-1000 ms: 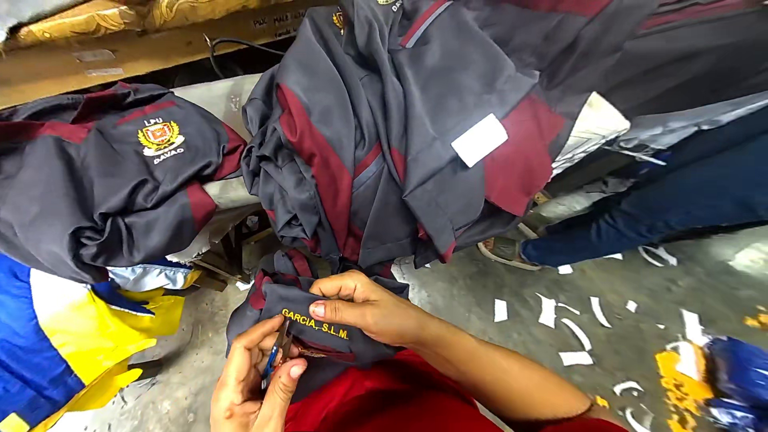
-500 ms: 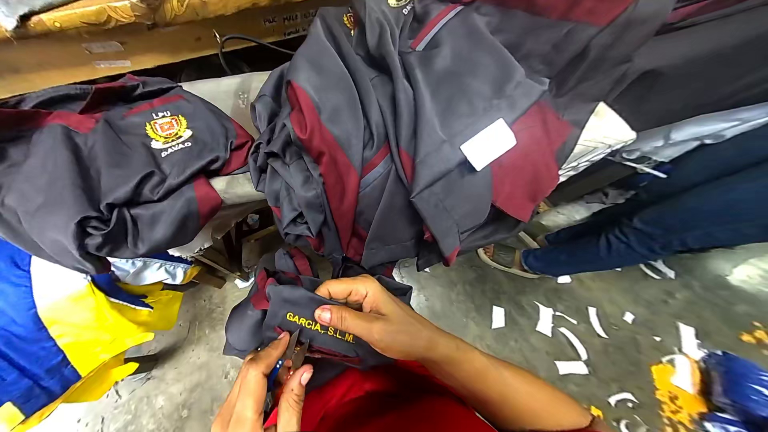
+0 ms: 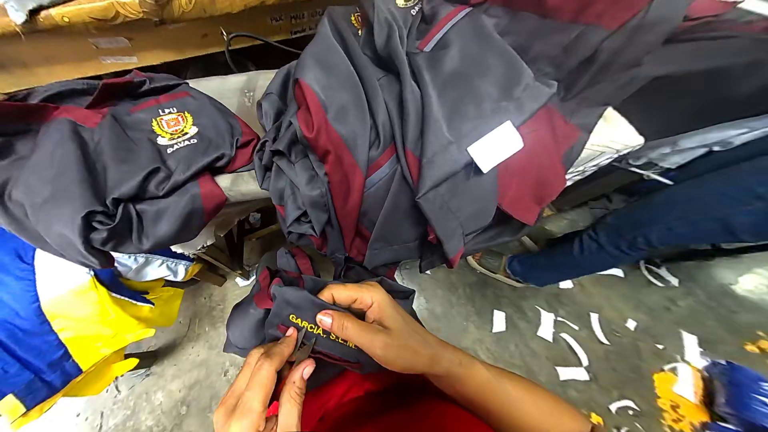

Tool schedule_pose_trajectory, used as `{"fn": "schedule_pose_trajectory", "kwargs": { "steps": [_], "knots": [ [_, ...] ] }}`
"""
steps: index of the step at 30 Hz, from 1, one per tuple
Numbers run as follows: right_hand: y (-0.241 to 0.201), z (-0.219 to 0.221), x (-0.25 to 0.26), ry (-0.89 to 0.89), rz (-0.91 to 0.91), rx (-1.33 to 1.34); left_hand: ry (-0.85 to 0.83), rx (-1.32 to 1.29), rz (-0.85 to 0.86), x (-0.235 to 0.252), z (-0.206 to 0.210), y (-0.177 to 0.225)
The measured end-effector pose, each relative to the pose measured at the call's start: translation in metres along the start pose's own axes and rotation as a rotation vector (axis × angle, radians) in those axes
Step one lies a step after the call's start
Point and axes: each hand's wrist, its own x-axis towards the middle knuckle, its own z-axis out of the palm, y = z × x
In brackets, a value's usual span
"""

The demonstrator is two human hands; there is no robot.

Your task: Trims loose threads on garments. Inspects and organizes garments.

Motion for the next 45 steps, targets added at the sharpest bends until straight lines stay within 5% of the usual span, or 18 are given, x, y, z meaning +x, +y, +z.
{"fn": "schedule_pose_trajectory", "kwargs": {
  "steps": [16,25,45],
  "knots": [
    [-0.002,0.003,0.0,0.013,-0.009,-0.051,-0.012,0.069,0.014,0.003,-0.003,0.003],
    [0.003,0.005,0.001,0.042,-0.024,0.11,0.01,-0.339,-0.048,0.005,0.003,-0.012],
    [-0.003,0.006,0.0,0.053,-0.035,-0.057,-0.002,-0.129,0.018,0.005,-0.002,-0.007]
  ]
}}
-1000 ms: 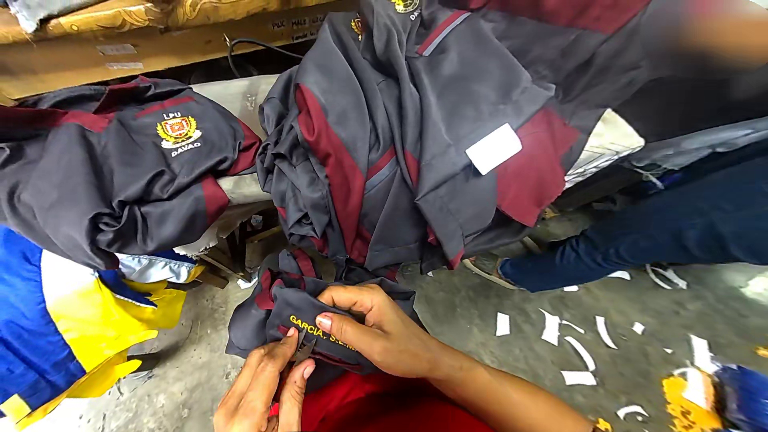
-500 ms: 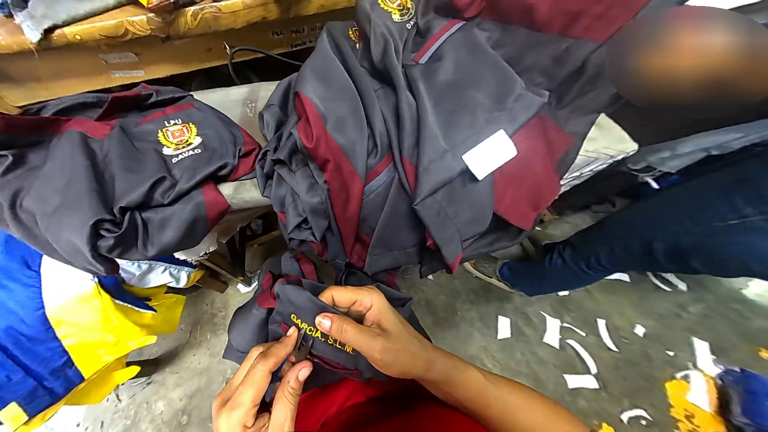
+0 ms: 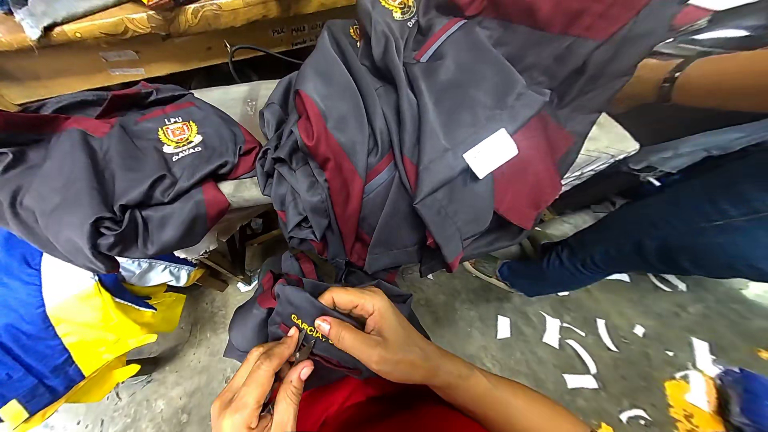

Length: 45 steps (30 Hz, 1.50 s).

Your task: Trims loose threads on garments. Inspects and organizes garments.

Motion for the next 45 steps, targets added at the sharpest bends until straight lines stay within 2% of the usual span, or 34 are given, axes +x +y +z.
{"fn": "schedule_pose_trajectory", "kwargs": {
  "steps": [4,9,29,38,45],
  "knots": [
    [0.001,-0.001,0.001,-0.013,0.004,0.027,0.016,-0.023,-0.005,0.0,0.002,-0.001],
    [0.008,-0.001,0.001,-0.019,0.023,0.164,0.003,-0.228,-0.071,0.002,0.002,-0.007],
    [0.006,-0.001,0.0,-0.008,0.01,0.077,-0.032,-0.007,-0.028,0.003,-0.003,0.001],
    [0.014,-0.005,0.003,0.017,0.032,0.171,-0.003,-0.296,-0.098,0.012,0.009,-0.014],
    [0.016,-0.008,0.005,0.064,0.007,0.014,0.018,-0.122,-0.077,0.018,0.015,-0.015]
  ]
}}
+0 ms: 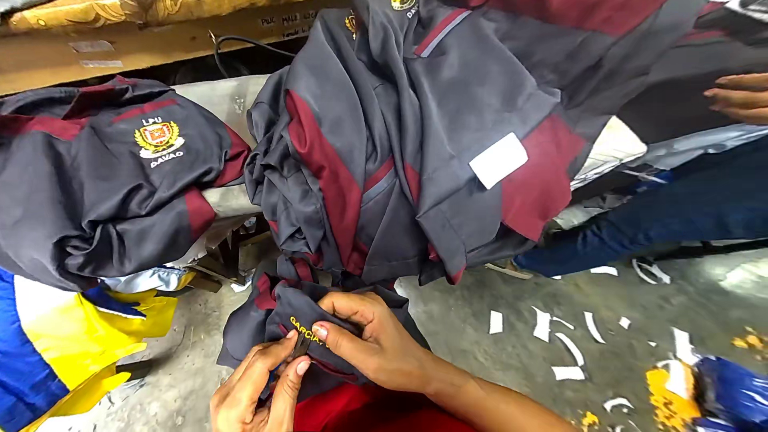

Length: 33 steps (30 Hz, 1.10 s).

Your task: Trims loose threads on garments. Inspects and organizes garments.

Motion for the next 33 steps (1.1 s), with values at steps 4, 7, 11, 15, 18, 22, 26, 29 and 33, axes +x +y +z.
{"fn": "schedule_pose_trajectory", "kwargs": {
  "steps": [4,7,11,15,18,22,26,29,33],
  "knots": [
    [0.005,-0.004,0.002,-0.017,-0.001,0.021,-0.026,-0.097,-0.062,0.007,-0.002,0.001],
    [0.009,-0.005,0.004,-0.034,0.008,0.075,-0.064,-0.168,-0.1,0.011,-0.004,0.001],
    [0.014,-0.007,0.006,-0.06,0.035,0.15,-0.086,-0.194,-0.13,0.014,-0.006,0.001],
    [0.012,-0.005,0.005,-0.027,0.027,0.058,-0.064,-0.105,-0.1,0.014,-0.003,0.0],
    [0.01,-0.003,0.004,-0.005,-0.008,-0.053,-0.054,-0.07,-0.108,0.014,-0.003,0.002],
    [0.013,-0.004,0.006,-0.061,0.025,0.104,-0.11,-0.222,-0.174,0.017,-0.008,0.001],
    [0.013,-0.004,0.008,-0.075,0.047,0.18,-0.131,-0.368,-0.222,0.019,-0.009,-0.002],
    [0.014,-0.003,0.008,-0.072,0.054,0.214,-0.142,-0.431,-0.226,0.019,-0.009,-0.006],
    [0.012,-0.002,0.007,-0.054,0.062,0.187,-0.12,-0.346,-0.213,0.018,-0.009,-0.002]
  ]
}}
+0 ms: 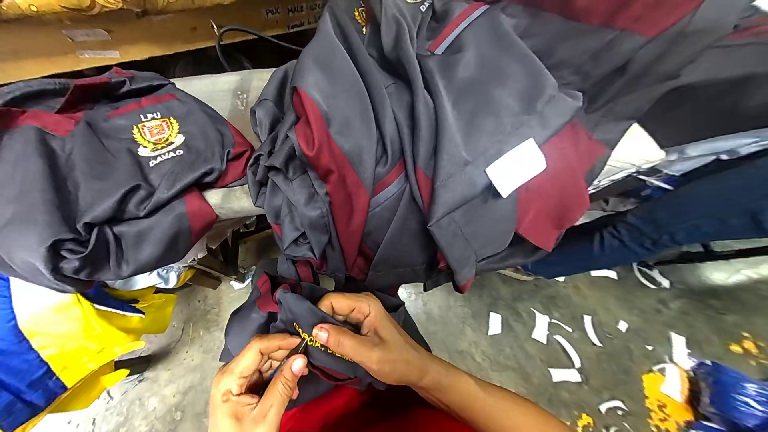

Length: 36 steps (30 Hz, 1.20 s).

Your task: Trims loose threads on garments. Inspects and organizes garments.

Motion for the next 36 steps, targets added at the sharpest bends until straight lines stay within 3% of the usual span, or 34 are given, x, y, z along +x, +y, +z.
{"fn": "schedule_pose_trajectory", "kwargs": {
  "steps": [11,27,36],
  "knots": [
    [-0.003,0.001,-0.002,0.013,-0.003,-0.043,0.096,0.376,0.171,-0.01,0.005,-0.001],
    [-0.003,0.007,-0.006,0.002,-0.004,-0.047,0.077,0.144,0.077,-0.009,0.007,0.005],
    [0.001,0.003,0.001,0.033,0.069,0.075,0.171,0.557,0.32,-0.009,0.006,-0.004]
  ]
}}
